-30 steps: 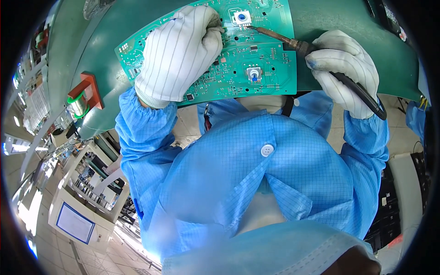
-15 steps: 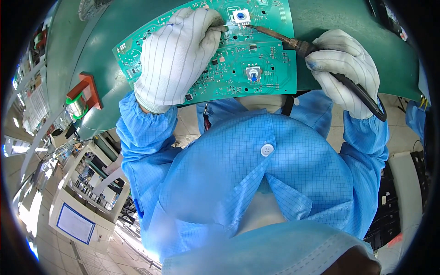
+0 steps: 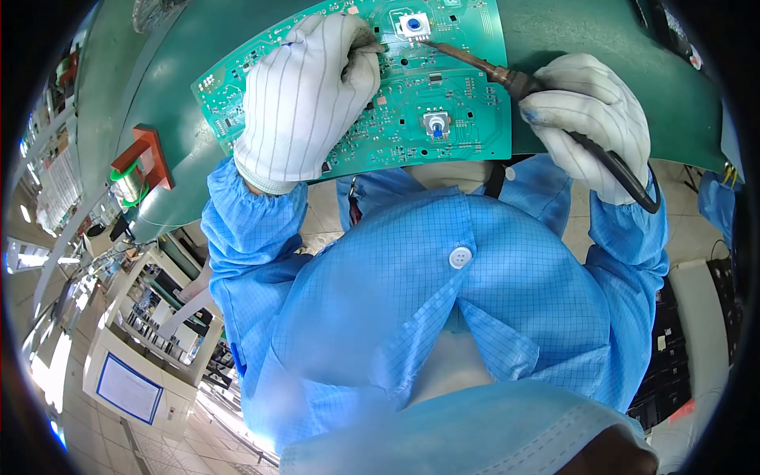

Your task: Soldering electronic components onto printed circuit boards at a manual assembly station.

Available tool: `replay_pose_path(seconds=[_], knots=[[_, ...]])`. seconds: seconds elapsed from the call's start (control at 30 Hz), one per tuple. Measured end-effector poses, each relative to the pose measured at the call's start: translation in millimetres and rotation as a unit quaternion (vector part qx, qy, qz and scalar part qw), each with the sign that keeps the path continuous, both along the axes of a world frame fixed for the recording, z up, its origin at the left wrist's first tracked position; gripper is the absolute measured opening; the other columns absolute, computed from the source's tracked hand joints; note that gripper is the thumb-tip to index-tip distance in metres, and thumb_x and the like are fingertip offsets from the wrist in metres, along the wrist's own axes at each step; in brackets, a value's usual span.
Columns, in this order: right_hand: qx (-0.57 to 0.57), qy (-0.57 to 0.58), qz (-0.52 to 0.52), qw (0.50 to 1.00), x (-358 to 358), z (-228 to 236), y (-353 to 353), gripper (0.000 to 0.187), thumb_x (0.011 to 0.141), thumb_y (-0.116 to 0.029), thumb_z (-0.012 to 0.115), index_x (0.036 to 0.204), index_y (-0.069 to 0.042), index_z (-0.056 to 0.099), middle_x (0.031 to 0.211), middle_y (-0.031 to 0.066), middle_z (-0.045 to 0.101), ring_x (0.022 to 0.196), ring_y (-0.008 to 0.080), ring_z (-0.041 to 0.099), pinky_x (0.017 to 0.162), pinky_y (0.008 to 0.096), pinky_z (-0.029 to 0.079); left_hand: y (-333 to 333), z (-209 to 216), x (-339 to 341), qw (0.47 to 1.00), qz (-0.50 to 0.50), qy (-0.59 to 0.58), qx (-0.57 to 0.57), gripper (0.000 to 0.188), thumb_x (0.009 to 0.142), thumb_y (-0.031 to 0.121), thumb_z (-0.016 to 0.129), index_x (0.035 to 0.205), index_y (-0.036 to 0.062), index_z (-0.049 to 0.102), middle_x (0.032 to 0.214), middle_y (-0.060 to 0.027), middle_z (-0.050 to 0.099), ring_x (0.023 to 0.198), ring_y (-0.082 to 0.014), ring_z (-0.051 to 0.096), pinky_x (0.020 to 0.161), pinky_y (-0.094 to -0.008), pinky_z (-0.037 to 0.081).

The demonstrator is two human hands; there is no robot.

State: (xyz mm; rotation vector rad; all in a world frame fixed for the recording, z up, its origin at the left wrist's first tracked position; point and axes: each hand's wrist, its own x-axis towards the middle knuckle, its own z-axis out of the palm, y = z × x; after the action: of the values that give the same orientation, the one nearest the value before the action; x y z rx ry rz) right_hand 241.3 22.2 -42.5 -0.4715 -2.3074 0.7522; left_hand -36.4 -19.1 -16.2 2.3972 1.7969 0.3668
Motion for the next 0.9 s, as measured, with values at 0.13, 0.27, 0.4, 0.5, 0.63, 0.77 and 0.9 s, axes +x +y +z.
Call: replay_pose_path(seconds=[0.13, 0.27, 0.4, 0.5, 0.63, 0.77, 0.9], knots=[[0.007, 0.000, 0.011, 1.000, -1.9, 0.3, 0.7, 0.032, 0.064, 0.000, 0.073, 0.095, -0.005, 0.066, 0.089, 0.0125, 0.066, 0.086, 0.0308, 0.065, 0.075, 0.0402, 0.054, -1.2, 0.9, 0.1, 1.000, 0.004, -0.007, -0.007, 0.009, 0.081, 0.010, 0.062, 0.090, 0.0095, 0.061, 0.083, -0.0074, 0.065, 0.069, -0.0272, 0.065, 0.063, -0.0342, 0.053], [-0.006, -0.005, 0.004, 1.000, 1.1, 3.6, -1.9, 0.035, 0.065, 0.000, 0.074, 0.098, -0.005, 0.066, 0.090, 0.0129, 0.065, 0.085, 0.0317, 0.065, 0.074, 0.0411, 0.054, -1.0, -1.3, -4.1, 1.000, -0.014, 0.003, 0.017, 0.010, 0.081, 0.011, 0.063, 0.091, 0.0094, 0.062, 0.085, -0.0076, 0.066, 0.069, -0.0279, 0.065, 0.063, -0.0342, 0.053], [0.015, -0.018, 0.026, 0.999, -4.6, 2.4, -0.8, 0.034, 0.065, 0.000, 0.074, 0.098, -0.004, 0.065, 0.089, 0.0131, 0.066, 0.085, 0.0318, 0.065, 0.075, 0.0411, 0.053, -2.7, 14.9, 2.9, 0.999, 0.009, -0.016, -0.032, 0.011, 0.081, 0.010, 0.062, 0.092, 0.0069, 0.059, 0.082, -0.0108, 0.063, 0.069, -0.0282, 0.064, 0.062, -0.0365, 0.050], [0.019, -0.007, 0.030, 0.999, -6.8, 0.2, -0.6, 0.033, 0.065, 0.000, 0.074, 0.096, -0.003, 0.066, 0.089, 0.0131, 0.065, 0.085, 0.0315, 0.065, 0.075, 0.0407, 0.053, -2.8, 21.4, 5.7, 0.996, 0.037, -0.039, -0.071, 0.010, 0.080, 0.012, 0.062, 0.086, 0.0059, 0.057, 0.078, -0.0144, 0.059, 0.070, -0.0333, 0.060, 0.060, -0.0414, 0.048], [0.022, -0.017, 0.024, 0.999, -5.7, 2.6, -1.8, 0.032, 0.065, 0.000, 0.074, 0.096, -0.003, 0.066, 0.088, 0.0134, 0.065, 0.085, 0.0313, 0.065, 0.075, 0.0406, 0.053, -2.7, 20.3, 4.5, 0.997, 0.029, -0.028, -0.072, 0.009, 0.080, 0.012, 0.061, 0.086, 0.0066, 0.058, 0.079, -0.0144, 0.059, 0.070, -0.0330, 0.061, 0.059, -0.0410, 0.048], [0.019, -0.016, 0.015, 1.000, -4.9, 1.0, -2.9, 0.032, 0.066, -0.001, 0.075, 0.096, -0.003, 0.066, 0.088, 0.0136, 0.065, 0.084, 0.0314, 0.066, 0.075, 0.0406, 0.054, -2.7, 20.8, 3.4, 0.995, 0.035, -0.037, -0.081, 0.009, 0.080, 0.012, 0.061, 0.086, 0.0066, 0.058, 0.079, -0.0143, 0.059, 0.071, -0.0326, 0.061, 0.059, -0.0405, 0.049], [0.038, -0.017, 0.036, 0.998, -9.8, 2.2, -1.5, 0.033, 0.065, -0.001, 0.076, 0.097, -0.003, 0.066, 0.088, 0.0138, 0.065, 0.084, 0.0313, 0.066, 0.075, 0.0406, 0.054, -4.3, 21.5, 1.7, 0.996, 0.030, -0.032, -0.072, 0.008, 0.080, 0.012, 0.061, 0.086, 0.0066, 0.058, 0.079, -0.0138, 0.060, 0.071, -0.0320, 0.061, 0.060, -0.0401, 0.049]])
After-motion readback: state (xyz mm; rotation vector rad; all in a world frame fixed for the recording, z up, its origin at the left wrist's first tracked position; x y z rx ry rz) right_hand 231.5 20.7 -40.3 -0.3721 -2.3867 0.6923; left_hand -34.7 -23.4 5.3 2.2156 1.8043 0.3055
